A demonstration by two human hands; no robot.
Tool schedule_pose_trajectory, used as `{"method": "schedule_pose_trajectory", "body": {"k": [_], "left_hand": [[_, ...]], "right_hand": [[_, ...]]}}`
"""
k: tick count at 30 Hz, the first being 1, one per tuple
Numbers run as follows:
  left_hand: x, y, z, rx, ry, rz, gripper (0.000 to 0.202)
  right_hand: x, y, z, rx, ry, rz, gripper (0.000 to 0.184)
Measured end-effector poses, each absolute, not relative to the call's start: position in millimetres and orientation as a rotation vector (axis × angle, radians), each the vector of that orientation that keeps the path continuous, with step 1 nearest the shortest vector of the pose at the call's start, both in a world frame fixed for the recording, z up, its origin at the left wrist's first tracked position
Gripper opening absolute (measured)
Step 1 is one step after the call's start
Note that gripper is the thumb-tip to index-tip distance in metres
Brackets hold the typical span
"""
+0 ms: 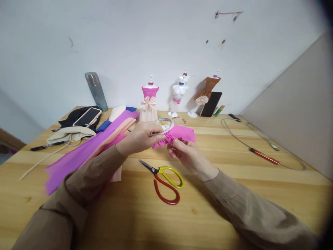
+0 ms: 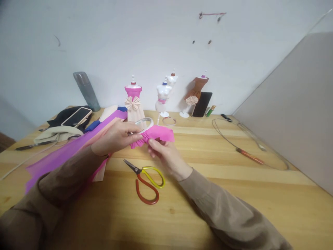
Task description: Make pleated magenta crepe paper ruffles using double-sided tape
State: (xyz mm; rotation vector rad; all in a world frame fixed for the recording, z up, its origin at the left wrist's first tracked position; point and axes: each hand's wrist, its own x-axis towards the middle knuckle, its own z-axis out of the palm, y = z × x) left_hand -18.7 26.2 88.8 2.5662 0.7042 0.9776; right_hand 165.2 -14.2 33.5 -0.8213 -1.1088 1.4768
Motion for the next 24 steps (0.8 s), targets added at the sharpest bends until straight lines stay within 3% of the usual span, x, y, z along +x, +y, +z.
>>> {"method": "schedule_pose_trajectory", "body": {"k": [13,20,24], "left_hand": [[-15.6,26.2,88.2,2.241,0.795,0.774,0.028],[-15.4,28.1,86.9,2.248,0.767,0.781,0.028],[-16.9,31.4,84.9,2.311,0.752,0.790,0.028]], "right_hand": [[160.3,-17.6,35.6,-0.816,-1.179,1.324,0.023],[159.9,-22.0,41.8,-0.669,-0.885,1.828,0.022],[159.8,-22.6,43.3,-0.635,-0.830,1.890,0.022]]}}
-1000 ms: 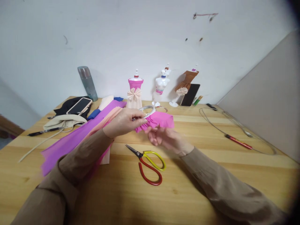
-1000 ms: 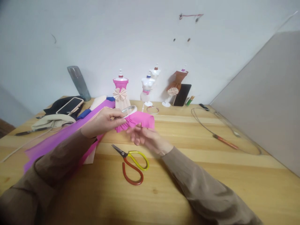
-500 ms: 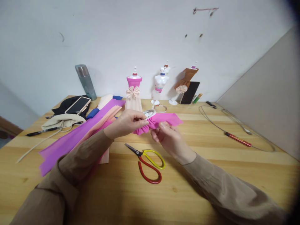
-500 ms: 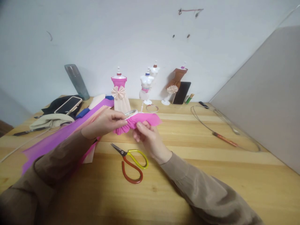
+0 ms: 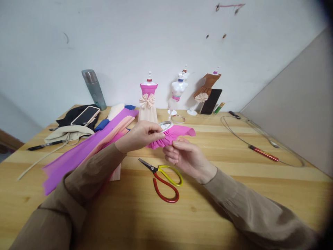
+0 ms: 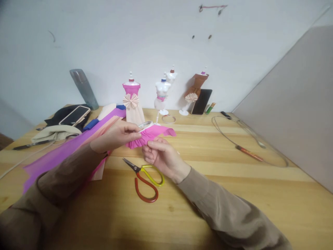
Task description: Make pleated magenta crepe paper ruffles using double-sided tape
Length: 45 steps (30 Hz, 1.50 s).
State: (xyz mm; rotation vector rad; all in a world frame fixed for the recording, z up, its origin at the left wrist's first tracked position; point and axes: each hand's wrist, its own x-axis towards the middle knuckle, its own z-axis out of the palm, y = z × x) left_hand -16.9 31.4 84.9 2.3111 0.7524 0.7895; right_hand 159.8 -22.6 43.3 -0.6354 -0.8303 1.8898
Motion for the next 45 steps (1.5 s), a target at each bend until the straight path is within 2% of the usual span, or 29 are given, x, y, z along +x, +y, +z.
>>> {"method": "schedule_pose_trajectory", "body": {"k": [8,20,26,30,34,37,41,43,45], "left_hand": [[-19.5,36.6,82.1,2.324,0.701,0.708,0.031],[-19.5,37.6,84.1,2.168,0.706,0.604,0.027],[-19.1,38.5,86.7,2.085,0.683,0.579,0.023],[-21.1,41.5,84.2,2.076,0.743,0.611,0.025],[-25.2,44.4,83.6,2.073,0.779,0.589,0.026],[-29.5,45.9,85.5,2.129,0.766,0.539,0.025],[-32.7,45.0,87.8,2.117,0.655,0.427,0.023],[-32.1,43.5,87.5,2.111,0.577,0.390,0.021],[-30.6,42.2,85.8,2.143,0.501,0.361,0.021]], "right_hand": [[159.6,-20.6,39.8,-0.789,-0.977,1.673,0.031],[157.2,-21.4,33.7,-0.840,-1.171,1.585,0.038],[157.3,-22.8,26.7,-0.803,-1.246,1.618,0.032],[156.0,-26.0,28.4,-0.890,-1.372,1.587,0.019],[158.1,-35.2,44.7,-0.901,-1.874,1.610,0.015],[169.4,-43.5,66.3,-0.801,-2.136,1.283,0.019],[196.5,-40.0,90.0,-0.902,-1.908,0.631,0.020],[208.2,-29.8,92.4,-0.944,-1.918,0.600,0.022],[214.4,-17.7,88.2,-0.914,-1.994,0.753,0.027]]}}
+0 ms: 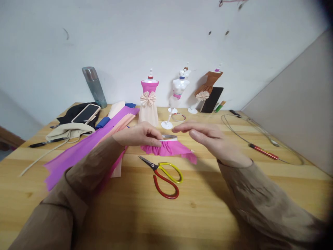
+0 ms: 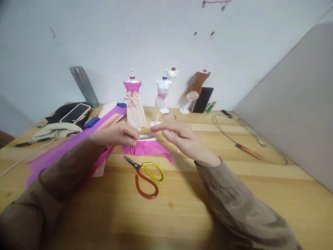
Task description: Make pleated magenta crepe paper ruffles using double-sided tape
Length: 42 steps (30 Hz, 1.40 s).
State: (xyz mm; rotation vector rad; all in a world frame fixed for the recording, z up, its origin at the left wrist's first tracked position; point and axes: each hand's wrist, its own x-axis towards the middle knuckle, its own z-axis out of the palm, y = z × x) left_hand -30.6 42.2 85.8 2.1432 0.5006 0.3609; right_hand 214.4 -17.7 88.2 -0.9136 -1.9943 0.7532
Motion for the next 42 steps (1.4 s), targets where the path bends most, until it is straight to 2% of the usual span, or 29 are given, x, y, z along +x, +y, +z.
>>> {"method": "schedule_pose_trajectory", "body": {"k": [5,13,20,25,28,31,36,39,42], "left_hand": [[-27.0,41.9,78.9,2.206,0.407,0.288,0.022],[-28.0,45.8,73.0,2.169,0.370,0.145,0.028],[-32.3,52.3,72.5,2.039,0.261,0.120,0.053],[-24.5,38.9,80.0,2.207,0.497,0.135,0.027],[-20.2,34.7,78.4,2.201,0.555,0.195,0.018],[-19.3,35.1,76.2,2.217,0.564,0.252,0.017],[-24.3,35.6,82.4,2.348,0.515,0.392,0.018],[-29.3,35.2,88.4,2.418,0.520,0.506,0.017],[-32.8,34.4,93.0,2.492,0.529,0.607,0.016]], "right_hand": [[209.6,-2.2,69.9,-0.775,-2.146,1.252,0.031],[202.1,-3.3,56.5,-0.837,-2.030,1.511,0.021],[200.5,-2.6,52.8,-0.887,-2.142,1.379,0.020],[195.7,-5.6,53.8,-0.987,-2.159,1.154,0.017],[191.7,-7.2,53.5,-1.024,-2.073,1.095,0.016],[189.7,-7.7,53.2,-0.989,-1.919,1.158,0.015],[194.5,-3.8,54.4,-0.729,-1.510,1.412,0.024],[199.9,4.3,52.1,-0.811,-1.311,1.341,0.033],[201.9,12.6,45.4,-0.954,-1.384,1.329,0.044]]}}
